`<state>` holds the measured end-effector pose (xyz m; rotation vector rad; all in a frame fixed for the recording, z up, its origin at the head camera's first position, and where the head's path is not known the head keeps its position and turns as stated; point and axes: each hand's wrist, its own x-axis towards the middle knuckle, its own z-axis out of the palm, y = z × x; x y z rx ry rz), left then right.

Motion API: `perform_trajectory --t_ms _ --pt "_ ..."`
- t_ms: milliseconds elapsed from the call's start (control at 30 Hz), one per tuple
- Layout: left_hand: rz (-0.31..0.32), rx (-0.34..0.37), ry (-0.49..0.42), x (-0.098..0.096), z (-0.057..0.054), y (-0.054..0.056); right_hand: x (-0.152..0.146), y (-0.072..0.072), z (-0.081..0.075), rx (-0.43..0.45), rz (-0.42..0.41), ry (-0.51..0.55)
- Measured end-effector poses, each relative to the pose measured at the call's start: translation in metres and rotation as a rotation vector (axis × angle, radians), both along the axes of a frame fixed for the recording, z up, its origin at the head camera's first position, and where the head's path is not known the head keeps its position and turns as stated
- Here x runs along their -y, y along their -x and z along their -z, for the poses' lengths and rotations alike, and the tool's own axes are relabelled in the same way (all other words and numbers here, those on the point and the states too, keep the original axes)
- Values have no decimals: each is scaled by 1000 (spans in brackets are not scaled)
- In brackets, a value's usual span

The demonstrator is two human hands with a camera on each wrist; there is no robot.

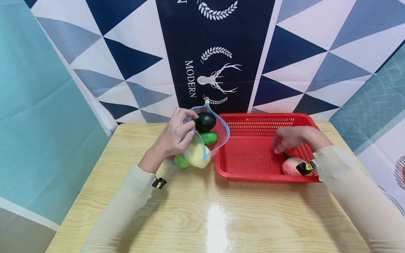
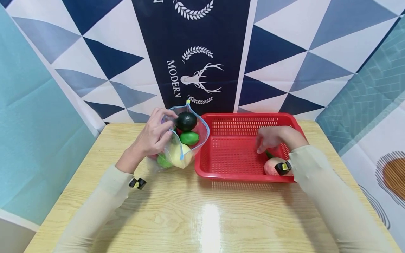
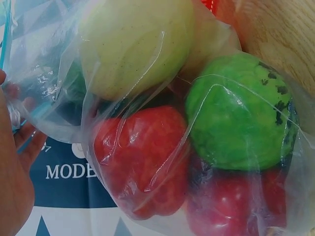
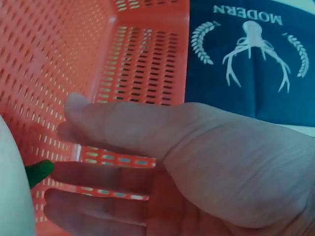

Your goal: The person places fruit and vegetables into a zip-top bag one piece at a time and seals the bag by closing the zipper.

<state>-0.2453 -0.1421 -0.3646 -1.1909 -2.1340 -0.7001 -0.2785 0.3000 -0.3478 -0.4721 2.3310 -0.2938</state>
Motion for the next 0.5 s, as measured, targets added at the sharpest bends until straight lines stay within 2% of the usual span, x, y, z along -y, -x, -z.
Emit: perform_trajectory --t_ms 200,500 --pt "6 -5 -4 -1 0 1 -7 7 9 -20 -1 -47" --pt "6 4 -2 -1 0 1 -8 11 14 78 10 -56"
